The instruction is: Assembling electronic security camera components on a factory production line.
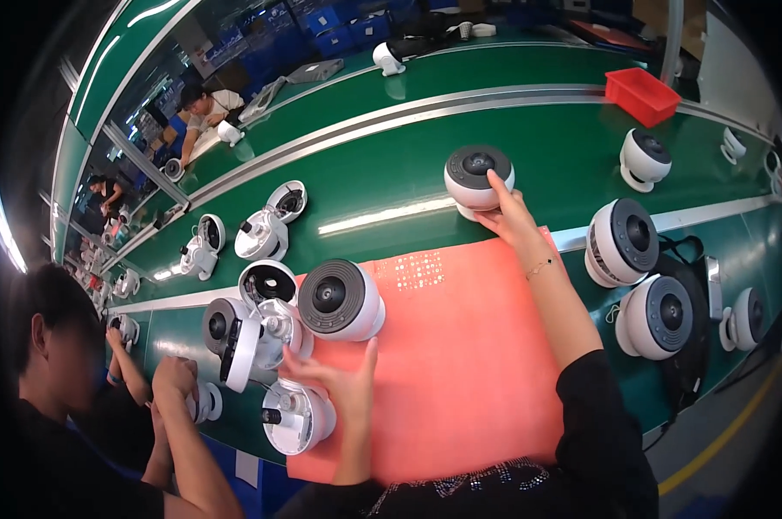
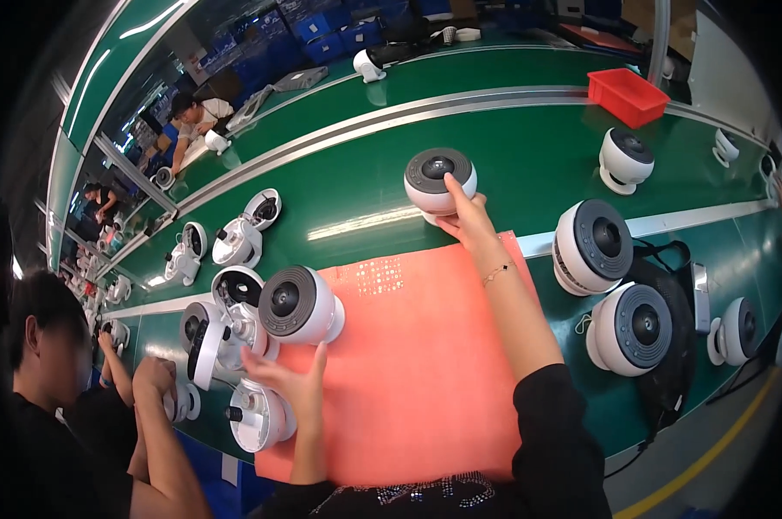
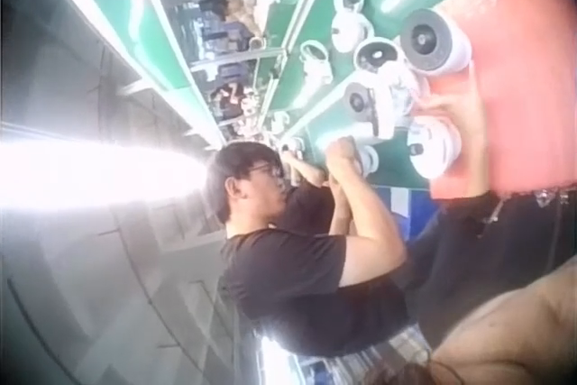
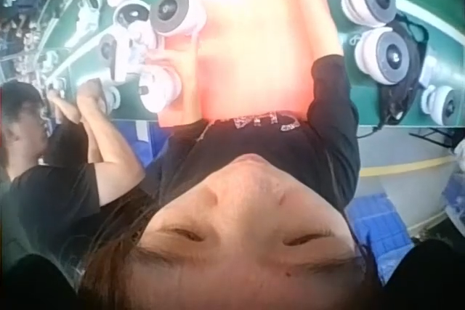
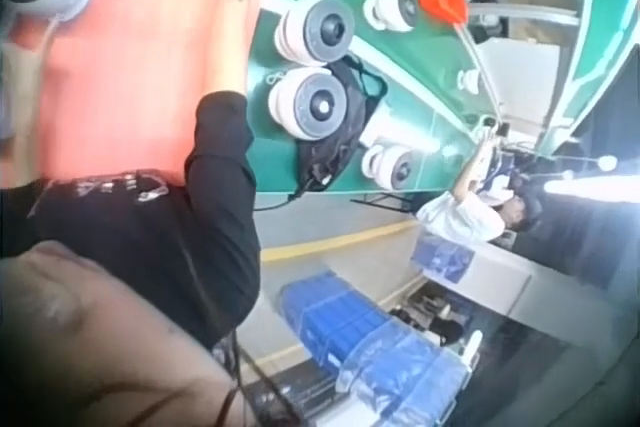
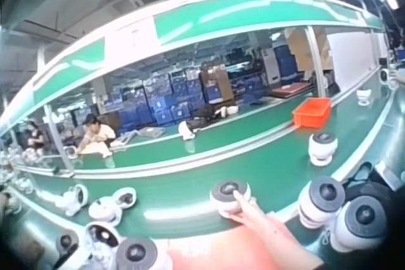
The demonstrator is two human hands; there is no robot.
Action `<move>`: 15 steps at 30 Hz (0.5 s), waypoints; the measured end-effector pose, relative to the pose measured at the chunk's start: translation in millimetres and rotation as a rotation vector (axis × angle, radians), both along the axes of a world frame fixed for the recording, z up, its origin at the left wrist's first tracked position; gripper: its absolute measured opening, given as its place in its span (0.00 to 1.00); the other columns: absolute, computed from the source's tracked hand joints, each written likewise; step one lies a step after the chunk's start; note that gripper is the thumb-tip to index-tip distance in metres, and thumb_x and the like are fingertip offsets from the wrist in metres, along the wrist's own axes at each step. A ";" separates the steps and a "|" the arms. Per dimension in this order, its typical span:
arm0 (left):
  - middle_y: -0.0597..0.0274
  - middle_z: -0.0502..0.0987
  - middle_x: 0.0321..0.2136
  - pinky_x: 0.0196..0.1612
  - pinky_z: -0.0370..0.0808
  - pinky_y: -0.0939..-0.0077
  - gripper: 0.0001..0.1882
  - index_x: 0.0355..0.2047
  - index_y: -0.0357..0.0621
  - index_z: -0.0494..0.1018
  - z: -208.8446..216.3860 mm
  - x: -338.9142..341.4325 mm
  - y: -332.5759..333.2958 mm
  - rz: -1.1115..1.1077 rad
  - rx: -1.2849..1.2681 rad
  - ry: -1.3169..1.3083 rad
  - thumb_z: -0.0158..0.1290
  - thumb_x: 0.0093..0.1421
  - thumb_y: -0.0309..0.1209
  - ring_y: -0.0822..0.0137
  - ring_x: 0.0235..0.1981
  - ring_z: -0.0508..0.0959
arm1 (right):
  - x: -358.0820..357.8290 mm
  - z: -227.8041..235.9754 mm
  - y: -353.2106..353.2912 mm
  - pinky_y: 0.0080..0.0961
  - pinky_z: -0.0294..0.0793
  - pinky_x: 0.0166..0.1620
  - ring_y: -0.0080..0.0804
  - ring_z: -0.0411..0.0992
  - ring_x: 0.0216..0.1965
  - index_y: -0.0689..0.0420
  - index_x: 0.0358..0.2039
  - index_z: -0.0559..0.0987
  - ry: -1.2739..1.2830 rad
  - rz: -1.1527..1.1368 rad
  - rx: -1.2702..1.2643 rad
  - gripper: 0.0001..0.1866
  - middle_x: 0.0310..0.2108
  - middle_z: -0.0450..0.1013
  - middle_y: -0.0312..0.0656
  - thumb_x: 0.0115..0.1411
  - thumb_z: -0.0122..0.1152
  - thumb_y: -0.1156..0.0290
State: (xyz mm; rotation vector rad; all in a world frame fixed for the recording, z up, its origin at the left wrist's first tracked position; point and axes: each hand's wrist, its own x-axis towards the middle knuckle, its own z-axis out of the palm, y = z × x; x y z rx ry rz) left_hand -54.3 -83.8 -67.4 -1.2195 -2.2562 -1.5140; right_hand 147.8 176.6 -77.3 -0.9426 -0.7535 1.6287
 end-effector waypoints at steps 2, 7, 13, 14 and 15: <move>0.45 0.37 0.58 0.62 0.41 0.54 0.61 0.57 0.36 0.29 -15.9 -12.1 4.6 -0.069 0.018 0.038 0.66 0.35 0.27 0.52 0.61 0.43 | -6.6 -6.0 -3.0 0.40 0.68 0.48 0.44 0.65 0.47 0.64 0.52 0.50 0.031 0.054 -0.039 0.44 0.49 0.59 0.52 0.48 0.60 0.47; 0.51 0.41 0.59 0.60 0.56 0.58 0.59 0.58 0.49 0.27 -57.5 -42.9 18.7 -0.331 0.188 -0.305 0.61 0.37 0.16 0.56 0.60 0.50 | -31.9 -5.0 -51.9 0.43 0.67 0.46 0.42 0.61 0.47 0.60 0.56 0.42 0.097 -0.043 -0.208 0.52 0.52 0.50 0.50 0.43 0.66 0.49; 0.53 0.46 0.57 0.58 0.60 0.62 0.57 0.59 0.47 0.33 -58.1 -65.8 14.9 -0.281 0.101 -0.205 0.63 0.36 0.20 0.58 0.58 0.56 | -99.8 4.3 -144.7 0.46 0.59 0.53 0.56 0.47 0.57 0.57 0.60 0.43 -0.909 0.233 0.922 0.63 0.55 0.43 0.58 0.32 0.70 0.43; 0.51 0.47 0.54 0.57 0.59 0.61 0.57 0.58 0.42 0.38 -56.6 -66.9 8.5 -0.275 0.080 -0.212 0.65 0.34 0.25 0.56 0.56 0.57 | -109.4 26.4 -161.6 0.48 0.57 0.54 0.59 0.44 0.58 0.55 0.61 0.43 -0.870 0.399 0.965 0.64 0.56 0.41 0.61 0.30 0.71 0.43; 0.49 0.49 0.50 0.56 0.57 0.58 0.58 0.58 0.40 0.40 -44.9 -56.5 4.0 -0.227 0.061 -0.166 0.68 0.31 0.29 0.52 0.54 0.56 | -114.3 42.2 -171.7 0.49 0.56 0.55 0.62 0.44 0.58 0.53 0.61 0.43 -0.928 0.455 0.991 0.64 0.57 0.40 0.62 0.29 0.71 0.44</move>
